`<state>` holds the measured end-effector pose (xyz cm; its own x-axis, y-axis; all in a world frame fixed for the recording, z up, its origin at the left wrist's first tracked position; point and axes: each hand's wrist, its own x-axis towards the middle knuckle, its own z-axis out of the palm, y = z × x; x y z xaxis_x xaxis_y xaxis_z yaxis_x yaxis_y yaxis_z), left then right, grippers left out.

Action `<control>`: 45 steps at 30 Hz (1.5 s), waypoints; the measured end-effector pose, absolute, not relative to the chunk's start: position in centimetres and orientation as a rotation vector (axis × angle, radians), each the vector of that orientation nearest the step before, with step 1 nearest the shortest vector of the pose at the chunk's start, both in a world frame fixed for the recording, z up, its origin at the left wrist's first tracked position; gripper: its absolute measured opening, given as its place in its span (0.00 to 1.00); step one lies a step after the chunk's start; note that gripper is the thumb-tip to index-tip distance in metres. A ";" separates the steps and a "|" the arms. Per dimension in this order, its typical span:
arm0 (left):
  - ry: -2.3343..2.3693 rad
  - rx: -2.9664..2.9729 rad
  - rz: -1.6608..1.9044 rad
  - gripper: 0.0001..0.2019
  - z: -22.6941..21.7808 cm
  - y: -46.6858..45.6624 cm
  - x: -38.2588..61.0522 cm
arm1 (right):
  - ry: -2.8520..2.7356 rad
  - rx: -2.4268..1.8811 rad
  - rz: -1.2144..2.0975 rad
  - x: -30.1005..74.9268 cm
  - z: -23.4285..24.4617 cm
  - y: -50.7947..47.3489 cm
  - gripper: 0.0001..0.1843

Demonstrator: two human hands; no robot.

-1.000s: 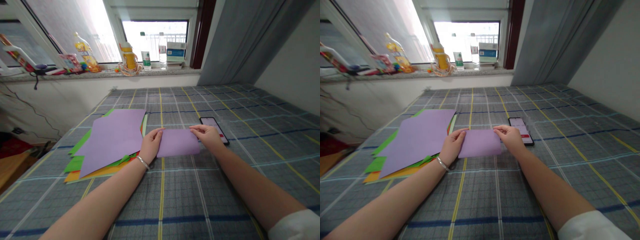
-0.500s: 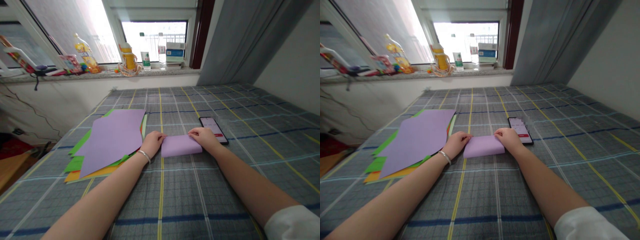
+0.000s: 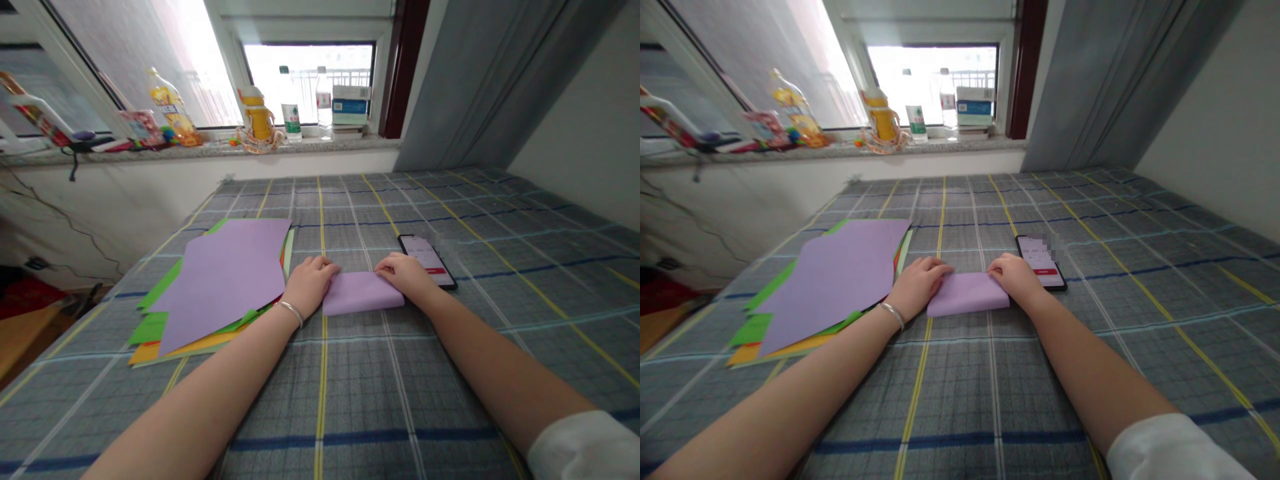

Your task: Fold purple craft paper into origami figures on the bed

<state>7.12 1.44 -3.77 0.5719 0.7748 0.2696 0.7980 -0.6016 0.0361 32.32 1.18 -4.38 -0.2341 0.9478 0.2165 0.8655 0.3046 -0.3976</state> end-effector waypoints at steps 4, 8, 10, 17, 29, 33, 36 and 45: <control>-1.022 -2.861 -0.190 0.15 -3.2 2.1 7.4 | -2.171 -1.615 0.256 32.3 -4.4 1.2 0.09; -0.904 -2.923 -0.045 0.15 -2.4 3.2 7.4 | -2.174 -1.632 0.246 32.3 -4.4 1.2 0.09; -0.923 -2.955 -0.034 0.15 -2.0 3.6 7.6 | -2.180 -1.635 0.249 32.3 -4.3 1.3 0.09; -1.258 -2.771 -0.026 0.17 -0.7 1.4 9.8 | -2.205 -1.644 0.268 32.1 -3.9 1.3 0.09; -1.326 -2.650 -0.049 0.18 -1.3 -0.3 11.0 | -2.377 -1.542 0.124 31.3 -3.5 1.2 0.16; -1.341 -2.645 -0.064 0.18 -1.4 -0.4 11.1 | -2.522 -1.424 0.099 30.1 -3.3 0.6 0.17; -1.341 -2.653 -0.072 0.18 -1.6 -0.4 11.0 | -2.554 -1.365 0.070 29.2 -3.1 -0.1 0.16; -1.346 -2.696 -0.068 0.15 -1.8 -0.3 10.7 | -2.529 -1.334 0.068 28.0 -4.0 -0.9 0.20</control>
